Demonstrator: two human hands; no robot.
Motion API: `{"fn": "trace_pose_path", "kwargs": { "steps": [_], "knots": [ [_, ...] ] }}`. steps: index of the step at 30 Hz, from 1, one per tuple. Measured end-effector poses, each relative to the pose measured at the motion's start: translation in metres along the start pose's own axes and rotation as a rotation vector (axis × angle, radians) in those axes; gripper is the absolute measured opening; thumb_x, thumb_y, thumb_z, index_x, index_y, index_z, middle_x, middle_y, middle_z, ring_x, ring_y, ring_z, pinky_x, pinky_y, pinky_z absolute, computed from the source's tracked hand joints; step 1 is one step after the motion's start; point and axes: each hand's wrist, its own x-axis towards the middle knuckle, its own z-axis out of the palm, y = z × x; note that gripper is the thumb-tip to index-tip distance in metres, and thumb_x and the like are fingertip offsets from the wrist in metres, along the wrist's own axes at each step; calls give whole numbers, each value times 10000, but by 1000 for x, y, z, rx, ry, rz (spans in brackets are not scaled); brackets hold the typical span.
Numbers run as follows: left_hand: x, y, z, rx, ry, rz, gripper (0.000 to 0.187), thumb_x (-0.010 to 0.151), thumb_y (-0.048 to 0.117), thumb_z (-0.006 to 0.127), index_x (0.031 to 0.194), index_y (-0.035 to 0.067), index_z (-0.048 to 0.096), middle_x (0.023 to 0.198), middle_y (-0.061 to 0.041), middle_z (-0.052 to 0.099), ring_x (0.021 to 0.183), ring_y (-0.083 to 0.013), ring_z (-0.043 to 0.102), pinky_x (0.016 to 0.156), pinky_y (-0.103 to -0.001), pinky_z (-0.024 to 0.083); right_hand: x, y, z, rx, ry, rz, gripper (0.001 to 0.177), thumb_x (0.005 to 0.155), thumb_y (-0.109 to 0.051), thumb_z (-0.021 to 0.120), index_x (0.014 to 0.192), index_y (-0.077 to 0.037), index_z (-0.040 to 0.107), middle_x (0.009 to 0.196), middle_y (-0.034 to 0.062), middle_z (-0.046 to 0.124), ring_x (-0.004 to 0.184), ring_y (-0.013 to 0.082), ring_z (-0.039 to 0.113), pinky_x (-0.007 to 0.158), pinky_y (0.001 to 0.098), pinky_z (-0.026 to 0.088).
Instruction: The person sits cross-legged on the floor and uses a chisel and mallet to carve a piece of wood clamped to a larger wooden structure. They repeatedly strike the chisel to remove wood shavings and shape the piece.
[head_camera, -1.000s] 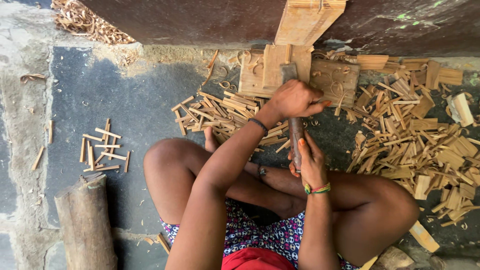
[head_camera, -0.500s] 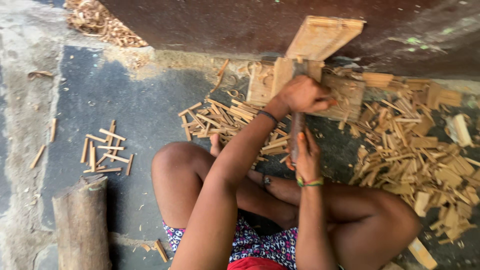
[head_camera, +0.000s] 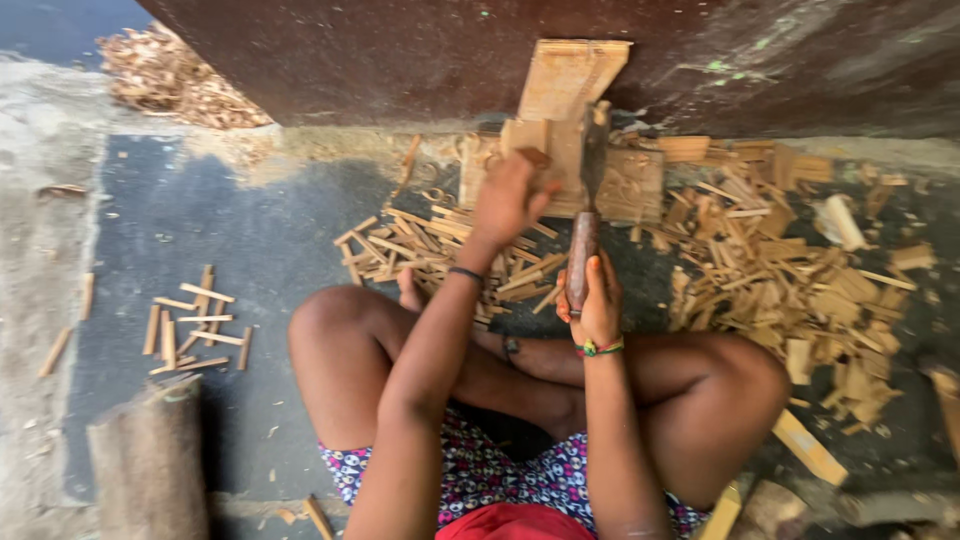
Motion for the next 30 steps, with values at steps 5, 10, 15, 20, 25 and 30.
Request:
{"fn": "trace_pose_path", "kwargs": {
  "steps": [5, 10, 15, 20, 25, 30],
  "knots": [
    [5, -11, -2, 144, -17, -73, 411, 965, 348, 715, 1310, 142, 632, 1067, -72, 628, 974, -252, 605, 878, -423, 509, -17, -24, -29, -110, 140, -2, 392, 1049, -410, 541, 1321, -128, 551, 759, 98, 625, 419, 132, 533, 319, 267, 384],
    [8, -4, -1, 203, -84, -74, 428, 937, 411, 724, 1302, 189, 698, 1046, -44, 648, 956, -254, 579, 880, -426, 463, -29, -21, -38, -155, 170, 29, 376, 1047, -388, 552, 1300, -109, 561, 741, 91, 631, 406, 134, 539, 303, 264, 370],
    [14, -3, 1, 248, -147, -118, 362, 929, 413, 714, 1241, 232, 732, 1054, -45, 657, 967, -257, 576, 888, -444, 452, -43, -19, -35, -251, 153, 44, 386, 1038, -353, 562, 1327, -98, 581, 732, 96, 629, 409, 130, 545, 299, 259, 366],
    [18, -4, 16, 270, -158, -105, 305, 944, 408, 715, 1197, 242, 753, 1007, -40, 655, 954, -266, 576, 899, -469, 446, -62, -19, -39, -273, 196, 99, 417, 1017, -338, 561, 1375, -124, 574, 716, 91, 629, 392, 125, 540, 294, 248, 351],
    [17, -6, 20, 194, -99, -107, 253, 940, 323, 733, 1175, 234, 764, 967, -10, 641, 962, -249, 574, 913, -468, 440, -64, -25, -38, -276, 206, 87, 426, 1035, -339, 563, 1382, -91, 568, 730, 90, 630, 406, 121, 539, 304, 244, 351],
    [12, -10, 17, 111, -49, -102, 256, 941, 259, 729, 1194, 231, 758, 980, -4, 635, 975, -242, 559, 910, -446, 418, -64, -28, -32, -294, 192, 82, 460, 1033, -339, 563, 1427, -102, 546, 735, 88, 630, 414, 109, 538, 313, 237, 357]
  ]
}}
